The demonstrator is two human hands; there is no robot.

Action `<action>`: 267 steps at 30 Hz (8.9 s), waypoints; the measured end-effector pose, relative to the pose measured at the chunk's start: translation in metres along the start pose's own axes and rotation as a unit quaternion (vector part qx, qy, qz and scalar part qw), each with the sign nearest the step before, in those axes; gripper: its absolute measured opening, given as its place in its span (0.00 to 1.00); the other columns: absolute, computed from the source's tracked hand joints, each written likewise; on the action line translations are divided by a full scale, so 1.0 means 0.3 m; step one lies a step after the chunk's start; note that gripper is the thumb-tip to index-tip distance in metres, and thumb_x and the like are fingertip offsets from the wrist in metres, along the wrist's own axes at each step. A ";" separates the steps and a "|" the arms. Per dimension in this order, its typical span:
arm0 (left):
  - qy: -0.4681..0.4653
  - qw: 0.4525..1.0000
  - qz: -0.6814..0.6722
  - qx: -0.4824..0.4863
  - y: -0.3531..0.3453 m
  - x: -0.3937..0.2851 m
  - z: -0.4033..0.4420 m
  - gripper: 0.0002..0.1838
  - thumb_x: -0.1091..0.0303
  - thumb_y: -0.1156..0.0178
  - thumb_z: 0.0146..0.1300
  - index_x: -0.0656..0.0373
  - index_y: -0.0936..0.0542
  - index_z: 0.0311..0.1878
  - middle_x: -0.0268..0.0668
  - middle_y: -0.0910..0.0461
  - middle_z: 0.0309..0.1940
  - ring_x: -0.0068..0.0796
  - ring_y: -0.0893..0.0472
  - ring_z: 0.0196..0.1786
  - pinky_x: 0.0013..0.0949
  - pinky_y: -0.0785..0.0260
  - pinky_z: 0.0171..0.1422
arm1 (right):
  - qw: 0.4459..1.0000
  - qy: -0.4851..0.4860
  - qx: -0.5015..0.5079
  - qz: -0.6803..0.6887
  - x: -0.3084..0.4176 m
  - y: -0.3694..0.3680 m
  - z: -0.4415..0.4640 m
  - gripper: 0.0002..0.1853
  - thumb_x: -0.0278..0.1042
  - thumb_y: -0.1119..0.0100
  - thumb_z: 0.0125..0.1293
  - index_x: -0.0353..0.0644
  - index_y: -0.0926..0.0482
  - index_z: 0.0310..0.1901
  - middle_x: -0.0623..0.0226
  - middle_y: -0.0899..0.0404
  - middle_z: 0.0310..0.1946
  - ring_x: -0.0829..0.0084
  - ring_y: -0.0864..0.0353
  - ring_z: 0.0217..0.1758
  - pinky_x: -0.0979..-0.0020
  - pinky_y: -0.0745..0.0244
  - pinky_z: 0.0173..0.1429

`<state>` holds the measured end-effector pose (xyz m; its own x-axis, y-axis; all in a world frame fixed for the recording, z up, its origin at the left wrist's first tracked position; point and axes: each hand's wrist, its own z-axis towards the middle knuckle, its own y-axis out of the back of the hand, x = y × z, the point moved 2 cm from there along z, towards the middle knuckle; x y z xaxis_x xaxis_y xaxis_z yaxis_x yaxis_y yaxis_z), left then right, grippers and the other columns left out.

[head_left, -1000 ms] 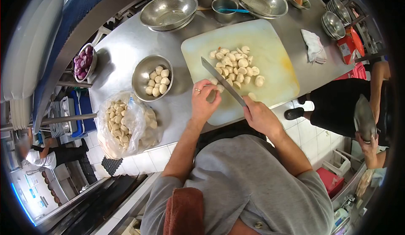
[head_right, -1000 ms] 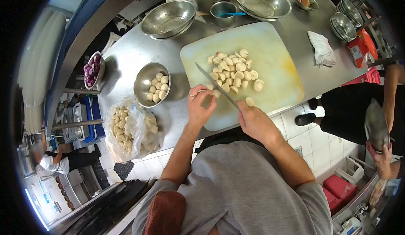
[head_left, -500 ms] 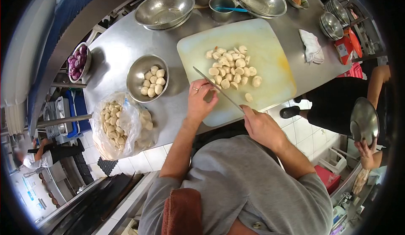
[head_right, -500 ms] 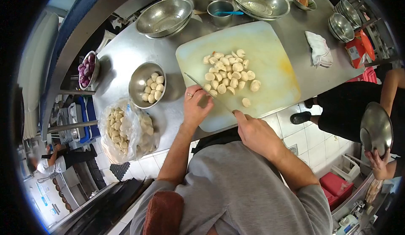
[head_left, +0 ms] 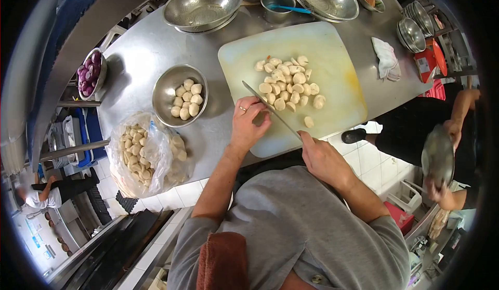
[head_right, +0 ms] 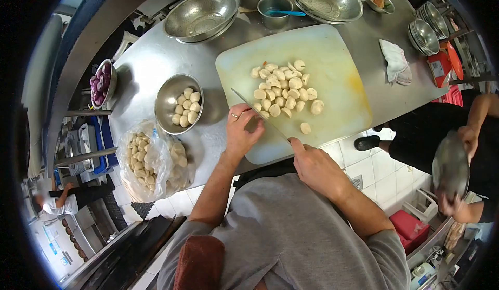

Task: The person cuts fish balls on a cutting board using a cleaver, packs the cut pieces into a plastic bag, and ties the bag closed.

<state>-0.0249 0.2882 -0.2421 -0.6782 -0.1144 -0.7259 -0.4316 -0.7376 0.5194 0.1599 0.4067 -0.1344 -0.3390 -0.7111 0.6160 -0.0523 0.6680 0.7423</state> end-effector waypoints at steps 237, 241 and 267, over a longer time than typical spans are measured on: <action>-0.009 0.998 -0.043 0.036 0.036 0.063 0.043 0.11 0.72 0.27 0.49 0.59 0.19 0.35 0.39 0.22 0.45 0.41 0.22 0.50 0.41 0.26 0.55 | 0.985 0.047 -0.150 0.076 -0.071 -0.113 0.235 0.13 0.24 0.46 0.67 0.32 0.31 0.52 0.42 0.21 0.23 0.42 0.18 0.30 0.47 0.24 0.35; 0.015 0.999 -0.032 0.021 0.039 -0.005 0.052 0.10 0.74 0.29 0.53 0.59 0.17 0.40 0.42 0.20 0.49 0.43 0.19 0.52 0.41 0.25 0.54 | 0.982 0.031 -0.163 0.090 -0.040 -0.015 0.195 0.13 0.26 0.46 0.69 0.35 0.30 0.53 0.43 0.20 0.24 0.41 0.19 0.29 0.46 0.25 0.35; 0.293 0.857 0.322 0.275 0.419 0.345 0.178 0.20 0.56 0.30 0.52 0.51 0.13 0.48 0.48 0.14 0.44 0.47 0.15 0.51 0.45 0.22 0.59 | 0.988 -0.062 -0.027 0.135 -0.156 -0.065 0.123 0.15 0.30 0.47 0.72 0.34 0.29 0.56 0.39 0.20 0.31 0.37 0.20 0.39 0.49 0.27 0.42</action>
<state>-0.1813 0.2191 -0.2279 -0.5358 -0.8134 -0.2264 -0.4033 0.0109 0.9150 0.1421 0.4349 -0.1875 -0.4471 -0.4728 0.7593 0.1062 0.8148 0.5699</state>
